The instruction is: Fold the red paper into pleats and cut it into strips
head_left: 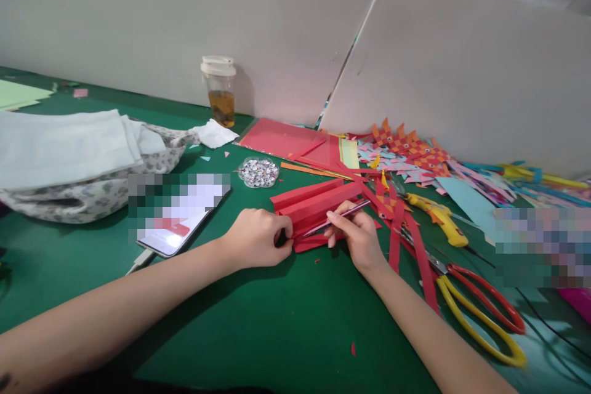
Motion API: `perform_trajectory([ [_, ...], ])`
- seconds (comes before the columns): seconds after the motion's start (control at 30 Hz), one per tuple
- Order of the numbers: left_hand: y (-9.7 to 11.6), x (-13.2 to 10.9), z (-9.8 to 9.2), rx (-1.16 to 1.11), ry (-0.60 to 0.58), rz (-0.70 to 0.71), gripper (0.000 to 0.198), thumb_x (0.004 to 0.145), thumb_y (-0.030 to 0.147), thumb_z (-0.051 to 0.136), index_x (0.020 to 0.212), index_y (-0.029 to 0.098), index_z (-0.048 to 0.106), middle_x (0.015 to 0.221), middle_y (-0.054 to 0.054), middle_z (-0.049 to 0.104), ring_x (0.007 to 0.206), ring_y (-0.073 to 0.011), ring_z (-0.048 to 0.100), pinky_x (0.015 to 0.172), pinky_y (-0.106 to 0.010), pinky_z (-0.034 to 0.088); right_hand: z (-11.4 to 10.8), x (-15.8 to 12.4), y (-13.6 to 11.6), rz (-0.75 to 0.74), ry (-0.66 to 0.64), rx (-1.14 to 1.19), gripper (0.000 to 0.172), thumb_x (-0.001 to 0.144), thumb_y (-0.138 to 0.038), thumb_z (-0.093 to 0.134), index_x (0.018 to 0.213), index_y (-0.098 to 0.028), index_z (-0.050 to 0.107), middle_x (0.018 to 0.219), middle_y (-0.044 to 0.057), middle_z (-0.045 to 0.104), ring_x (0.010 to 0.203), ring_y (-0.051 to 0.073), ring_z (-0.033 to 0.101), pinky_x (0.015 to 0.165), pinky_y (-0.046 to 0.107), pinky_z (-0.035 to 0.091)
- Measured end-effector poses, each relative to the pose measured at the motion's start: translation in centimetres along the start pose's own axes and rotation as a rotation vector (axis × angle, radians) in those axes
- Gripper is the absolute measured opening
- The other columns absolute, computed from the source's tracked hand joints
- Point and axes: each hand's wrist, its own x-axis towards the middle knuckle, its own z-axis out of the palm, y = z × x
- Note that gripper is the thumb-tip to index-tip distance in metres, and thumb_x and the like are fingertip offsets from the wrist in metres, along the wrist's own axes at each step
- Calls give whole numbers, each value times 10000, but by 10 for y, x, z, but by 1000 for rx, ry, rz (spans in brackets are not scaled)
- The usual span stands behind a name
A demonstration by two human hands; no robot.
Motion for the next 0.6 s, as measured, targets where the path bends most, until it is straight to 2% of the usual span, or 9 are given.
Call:
perform_trajectory([
  [0.3,4,1,0,19,-41,-8,112,683,212,504,737,212,603,576,49,620,493,-104,532,475,-214,309,0,4,4,36,2,38,213,717,-313,651,643,-181,501,472,-20,608,336,105,532,378,200,392],
  [0.5,5,0,0,13,-46,-25,115,681,209,500,742,212,597,583,54,622,504,-104,537,482,-215,307,-8,7,8,4,155,39,218,707,-288,646,605,-182,485,428,-31,574,301,82,474,341,187,342],
  [0.6,4,0,1,8,-51,-27,117,679,219,503,747,210,598,588,48,625,501,-106,538,481,-219,308,-8,6,7,-19,155,39,214,720,-288,635,609,-187,483,433,-32,572,304,85,471,343,197,340],
])
